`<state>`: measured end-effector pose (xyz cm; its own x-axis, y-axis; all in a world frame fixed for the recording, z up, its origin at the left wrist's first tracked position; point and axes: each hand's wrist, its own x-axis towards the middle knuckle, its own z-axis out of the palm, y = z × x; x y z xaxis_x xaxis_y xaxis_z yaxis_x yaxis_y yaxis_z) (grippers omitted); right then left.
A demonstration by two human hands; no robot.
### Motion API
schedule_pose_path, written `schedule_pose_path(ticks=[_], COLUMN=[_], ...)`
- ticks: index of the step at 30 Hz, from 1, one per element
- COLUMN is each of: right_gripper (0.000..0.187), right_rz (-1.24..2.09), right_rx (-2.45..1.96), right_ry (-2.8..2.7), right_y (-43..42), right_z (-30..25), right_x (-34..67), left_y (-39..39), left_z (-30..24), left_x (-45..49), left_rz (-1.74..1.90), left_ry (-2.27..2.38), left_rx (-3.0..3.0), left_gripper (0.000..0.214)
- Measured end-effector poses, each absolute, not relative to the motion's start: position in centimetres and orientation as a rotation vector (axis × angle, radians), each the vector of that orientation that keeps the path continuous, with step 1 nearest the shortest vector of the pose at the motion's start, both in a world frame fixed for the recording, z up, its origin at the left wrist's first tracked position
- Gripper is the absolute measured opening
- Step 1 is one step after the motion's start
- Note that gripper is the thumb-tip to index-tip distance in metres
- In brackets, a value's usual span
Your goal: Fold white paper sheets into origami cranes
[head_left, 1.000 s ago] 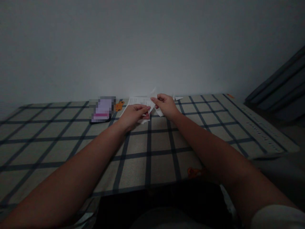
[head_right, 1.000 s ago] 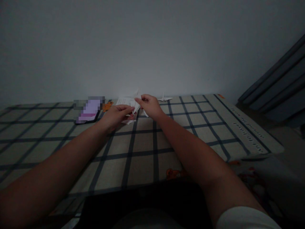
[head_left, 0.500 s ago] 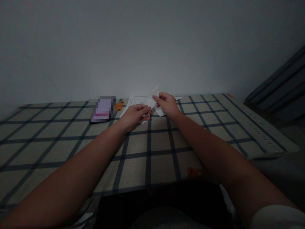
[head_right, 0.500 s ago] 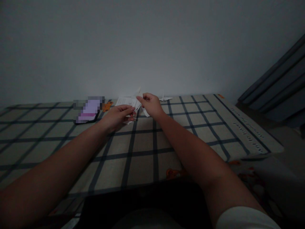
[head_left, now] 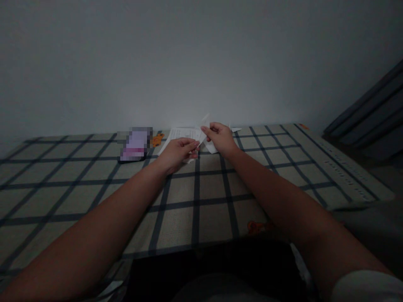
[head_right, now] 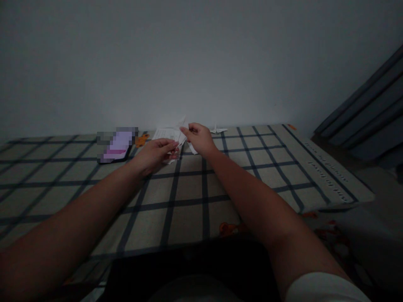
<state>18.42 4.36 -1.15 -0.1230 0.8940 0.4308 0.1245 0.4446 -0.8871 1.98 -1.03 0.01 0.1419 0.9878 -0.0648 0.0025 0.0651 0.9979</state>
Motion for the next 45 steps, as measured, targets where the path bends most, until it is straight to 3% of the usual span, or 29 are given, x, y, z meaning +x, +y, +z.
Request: schedule_pose_path(ticks=[45], right_gripper=[0.042], right_rz=[0.808], right_rx=[-0.957], right_ry=[-1.577], right_y=[4.4], right_z=[-1.1], right_x=[18.6], left_y=[-0.9], left_z=[-0.2], left_x=[1.6], left_rz=[1.016], left_ry=[1.206], left_rx=[1.354], left_gripper=[0.016])
